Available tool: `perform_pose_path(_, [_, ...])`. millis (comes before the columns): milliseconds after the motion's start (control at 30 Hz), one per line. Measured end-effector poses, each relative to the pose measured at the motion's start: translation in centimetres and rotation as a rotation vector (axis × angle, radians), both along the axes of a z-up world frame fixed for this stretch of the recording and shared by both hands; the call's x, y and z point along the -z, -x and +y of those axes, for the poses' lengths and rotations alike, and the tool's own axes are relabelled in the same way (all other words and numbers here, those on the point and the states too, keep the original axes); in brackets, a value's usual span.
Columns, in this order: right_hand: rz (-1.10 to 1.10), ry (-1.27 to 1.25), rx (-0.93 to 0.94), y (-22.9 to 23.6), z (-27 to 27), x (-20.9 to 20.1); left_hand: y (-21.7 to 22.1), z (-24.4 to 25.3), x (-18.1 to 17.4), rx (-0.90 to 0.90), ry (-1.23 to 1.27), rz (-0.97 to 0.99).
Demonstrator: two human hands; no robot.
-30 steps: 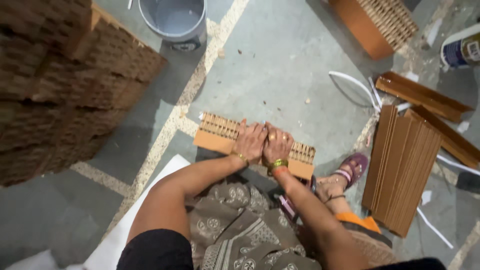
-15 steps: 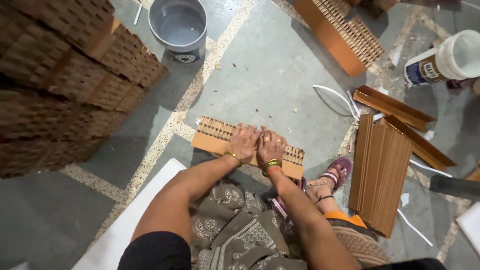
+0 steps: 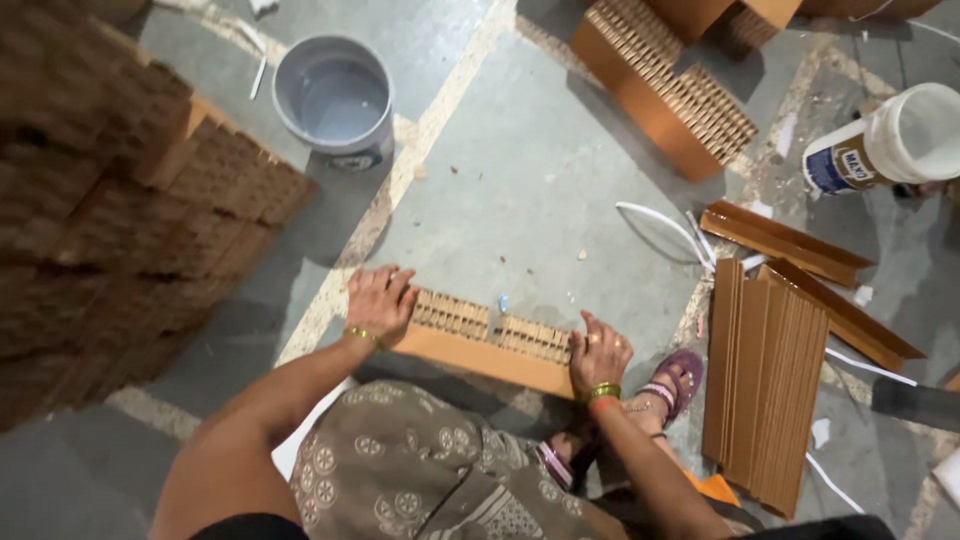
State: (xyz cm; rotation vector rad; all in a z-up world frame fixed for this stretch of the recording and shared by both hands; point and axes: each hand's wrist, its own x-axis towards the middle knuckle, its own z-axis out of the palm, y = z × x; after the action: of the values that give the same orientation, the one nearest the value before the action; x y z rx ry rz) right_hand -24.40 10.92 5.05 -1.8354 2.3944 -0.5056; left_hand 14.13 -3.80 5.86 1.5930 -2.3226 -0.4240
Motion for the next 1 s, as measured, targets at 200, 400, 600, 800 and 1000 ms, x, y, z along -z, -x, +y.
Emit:
perform_pose_path(200, [-0.020,-0.002,0.013,0.3,0.3,1.0,0.1,0.1,-1.0,-0.003,-0.109,0.024])
perform_pose_path(400, [-0.166,-0.032,0.125,0.5,0.0,0.8,-0.2,0.2,1.5,-0.151,-0.155,0.179])
perform_pose_path(600, [-0.505,-0.060,0.347,4.4,3.2,2.6,-6.5,0.3,6.6,-0.750,-0.415,0.502])
perform_pose_path(800, [-0.737,-0.446,0.452,3.6,4.6,1.1,-6.5,0.6,7.5,-0.645,-1.170,0.780])
perform_pose_path(1000, [-0.661,-0.484,0.501,4.0,4.3,1.0,-6.2,-0.1,6.4,-0.663,-1.178,0.733])
